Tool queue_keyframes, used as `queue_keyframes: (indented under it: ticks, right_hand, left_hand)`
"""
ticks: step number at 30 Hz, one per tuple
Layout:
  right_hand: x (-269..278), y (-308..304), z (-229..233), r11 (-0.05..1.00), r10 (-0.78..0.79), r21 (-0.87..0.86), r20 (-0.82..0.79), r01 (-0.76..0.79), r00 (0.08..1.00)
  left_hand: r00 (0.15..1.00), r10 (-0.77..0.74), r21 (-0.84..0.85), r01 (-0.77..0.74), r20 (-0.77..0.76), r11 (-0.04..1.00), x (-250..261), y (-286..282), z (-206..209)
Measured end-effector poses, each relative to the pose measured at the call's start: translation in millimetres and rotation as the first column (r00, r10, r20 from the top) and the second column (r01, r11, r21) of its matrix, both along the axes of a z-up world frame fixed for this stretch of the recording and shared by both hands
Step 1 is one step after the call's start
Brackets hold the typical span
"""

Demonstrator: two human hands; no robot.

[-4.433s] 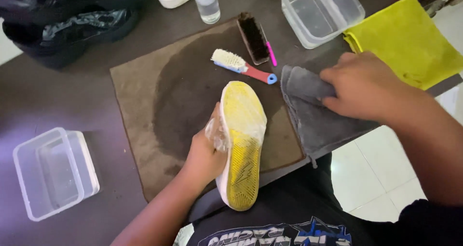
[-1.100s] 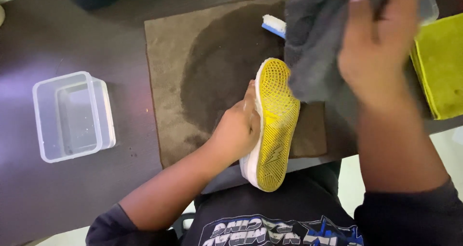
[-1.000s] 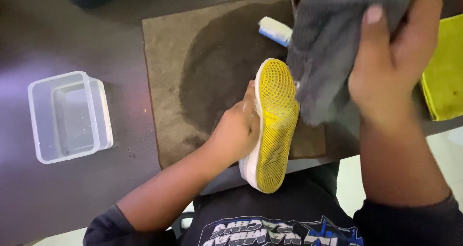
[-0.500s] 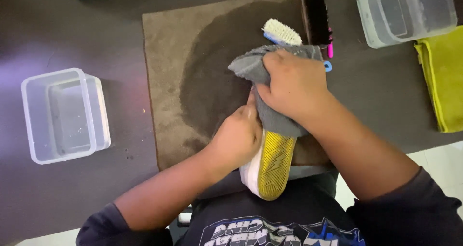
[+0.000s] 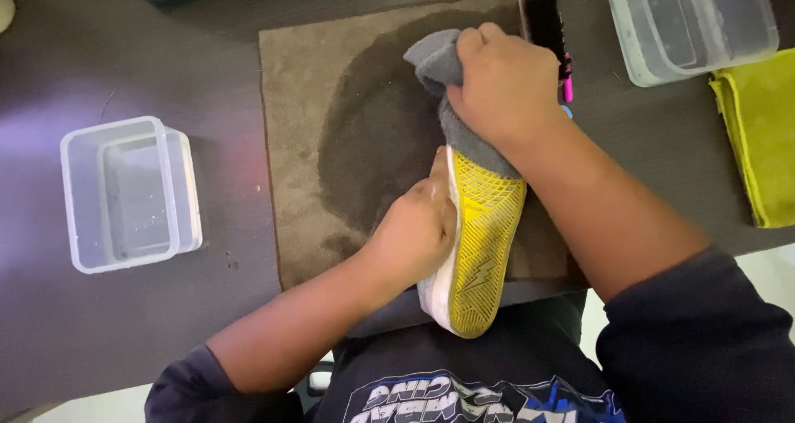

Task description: The person cleans the sole of a white sneaker with a yellow outsole. They wipe the sole with a gray cloth, then scrub it with a blue brush, and wipe again. The person also sprays a liquid onto the sole from a clear bottle.

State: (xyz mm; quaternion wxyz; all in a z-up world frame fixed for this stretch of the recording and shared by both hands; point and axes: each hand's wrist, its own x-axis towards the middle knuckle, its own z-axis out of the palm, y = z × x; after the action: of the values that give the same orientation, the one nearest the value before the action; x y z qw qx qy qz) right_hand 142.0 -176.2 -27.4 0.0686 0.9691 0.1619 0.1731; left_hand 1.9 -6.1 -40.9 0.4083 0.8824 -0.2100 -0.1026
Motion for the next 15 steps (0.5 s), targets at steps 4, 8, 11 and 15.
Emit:
queue_keyframes:
  ticks: [4,8,11,15]
  right_hand:
    - [4,-9,-2,1.000,0.010,-0.003,0.107,-0.009,0.994]
    - [0,-26,5,0.984,-0.062,0.171,0.065,0.050,0.996]
    - [-14,-48,24,0.843,0.041,0.535,0.054,-0.064,0.998]
    - [-53,-94,53,0.594,0.230,0.674,0.380,-0.439,0.896]
  left_hand:
    - [0.997,0.016,0.027,-0.014,-0.080,1.000,-1,0,11]
    - [0.999,0.026,0.002,-0.026,-0.045,1.000,-4,-1,8]
    - [0.999,0.019,0.029,-0.018,-0.026,0.999,-1,0,5]
    - [0.999,0.011,0.020,-0.010,-0.051,1.000,-1,2,8]
